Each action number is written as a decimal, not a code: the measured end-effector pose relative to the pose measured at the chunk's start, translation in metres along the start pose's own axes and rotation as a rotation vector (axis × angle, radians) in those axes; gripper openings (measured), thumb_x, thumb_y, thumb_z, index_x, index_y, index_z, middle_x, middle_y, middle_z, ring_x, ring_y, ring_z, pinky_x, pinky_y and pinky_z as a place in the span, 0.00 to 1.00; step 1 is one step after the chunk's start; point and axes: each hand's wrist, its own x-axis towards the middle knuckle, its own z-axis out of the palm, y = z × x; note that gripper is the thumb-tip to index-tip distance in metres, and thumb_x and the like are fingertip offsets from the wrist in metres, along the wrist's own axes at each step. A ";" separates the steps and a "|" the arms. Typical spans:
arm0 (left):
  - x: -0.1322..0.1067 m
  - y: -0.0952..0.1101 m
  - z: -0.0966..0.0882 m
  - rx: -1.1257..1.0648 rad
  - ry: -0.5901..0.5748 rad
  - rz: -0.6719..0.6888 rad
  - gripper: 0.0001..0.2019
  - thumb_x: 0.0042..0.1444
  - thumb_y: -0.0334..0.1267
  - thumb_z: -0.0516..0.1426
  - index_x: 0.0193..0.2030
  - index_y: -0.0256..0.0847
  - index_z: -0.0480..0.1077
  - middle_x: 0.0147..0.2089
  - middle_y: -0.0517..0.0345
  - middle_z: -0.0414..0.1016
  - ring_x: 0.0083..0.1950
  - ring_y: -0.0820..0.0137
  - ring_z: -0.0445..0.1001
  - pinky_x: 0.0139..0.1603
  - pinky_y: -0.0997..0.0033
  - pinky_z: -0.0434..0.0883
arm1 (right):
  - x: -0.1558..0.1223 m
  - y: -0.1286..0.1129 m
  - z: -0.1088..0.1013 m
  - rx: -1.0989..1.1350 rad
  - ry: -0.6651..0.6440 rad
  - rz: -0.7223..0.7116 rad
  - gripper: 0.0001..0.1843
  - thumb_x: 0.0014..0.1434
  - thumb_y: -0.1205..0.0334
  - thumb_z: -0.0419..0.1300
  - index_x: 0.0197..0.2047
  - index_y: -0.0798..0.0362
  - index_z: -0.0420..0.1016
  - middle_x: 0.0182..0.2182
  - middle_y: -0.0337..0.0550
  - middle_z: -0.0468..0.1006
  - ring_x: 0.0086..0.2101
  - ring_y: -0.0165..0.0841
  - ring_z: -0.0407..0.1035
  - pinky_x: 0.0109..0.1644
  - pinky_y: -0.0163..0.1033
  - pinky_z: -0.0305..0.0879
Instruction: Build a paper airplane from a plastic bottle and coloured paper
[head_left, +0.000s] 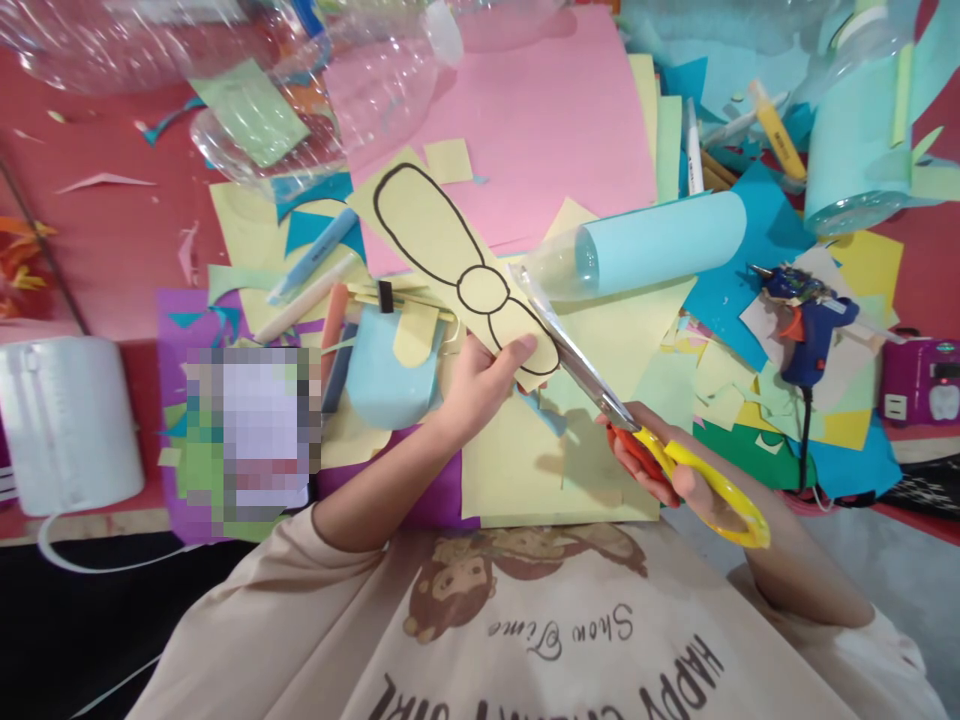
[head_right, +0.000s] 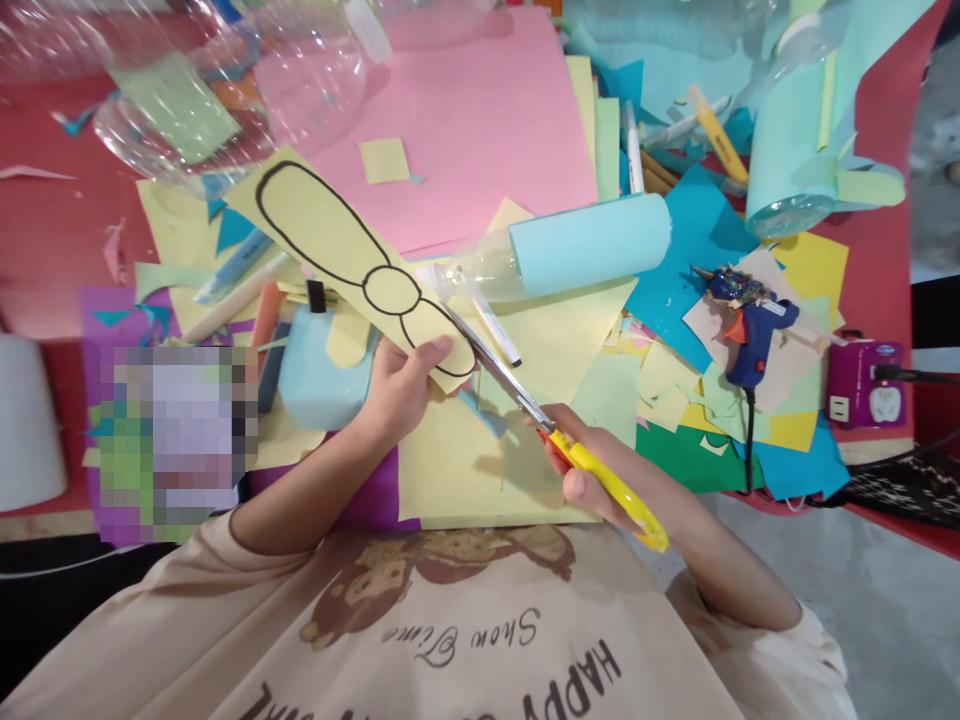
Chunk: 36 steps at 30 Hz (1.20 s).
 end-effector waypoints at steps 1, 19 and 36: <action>0.000 0.001 0.000 0.008 -0.006 -0.003 0.14 0.52 0.47 0.57 0.23 0.39 0.65 0.20 0.60 0.68 0.20 0.76 0.63 0.19 0.76 0.62 | 0.000 0.000 0.001 0.030 -0.006 -0.004 0.49 0.44 0.18 0.49 0.55 0.48 0.60 0.28 0.35 0.59 0.21 0.24 0.48 0.19 0.34 0.43; 0.001 -0.004 -0.001 -0.037 -0.040 -0.070 0.13 0.50 0.46 0.57 0.23 0.39 0.68 0.19 0.60 0.68 0.18 0.76 0.62 0.16 0.76 0.59 | 0.004 0.010 0.000 0.156 0.003 0.023 0.51 0.39 0.20 0.58 0.55 0.51 0.63 0.26 0.34 0.58 0.23 0.24 0.47 0.19 0.31 0.42; 0.001 -0.003 -0.002 -0.035 -0.089 -0.124 0.14 0.49 0.48 0.58 0.26 0.38 0.70 0.21 0.59 0.72 0.21 0.74 0.67 0.17 0.77 0.61 | 0.004 0.020 -0.001 0.148 0.039 0.027 0.53 0.37 0.20 0.59 0.55 0.52 0.65 0.26 0.35 0.60 0.24 0.25 0.49 0.19 0.30 0.44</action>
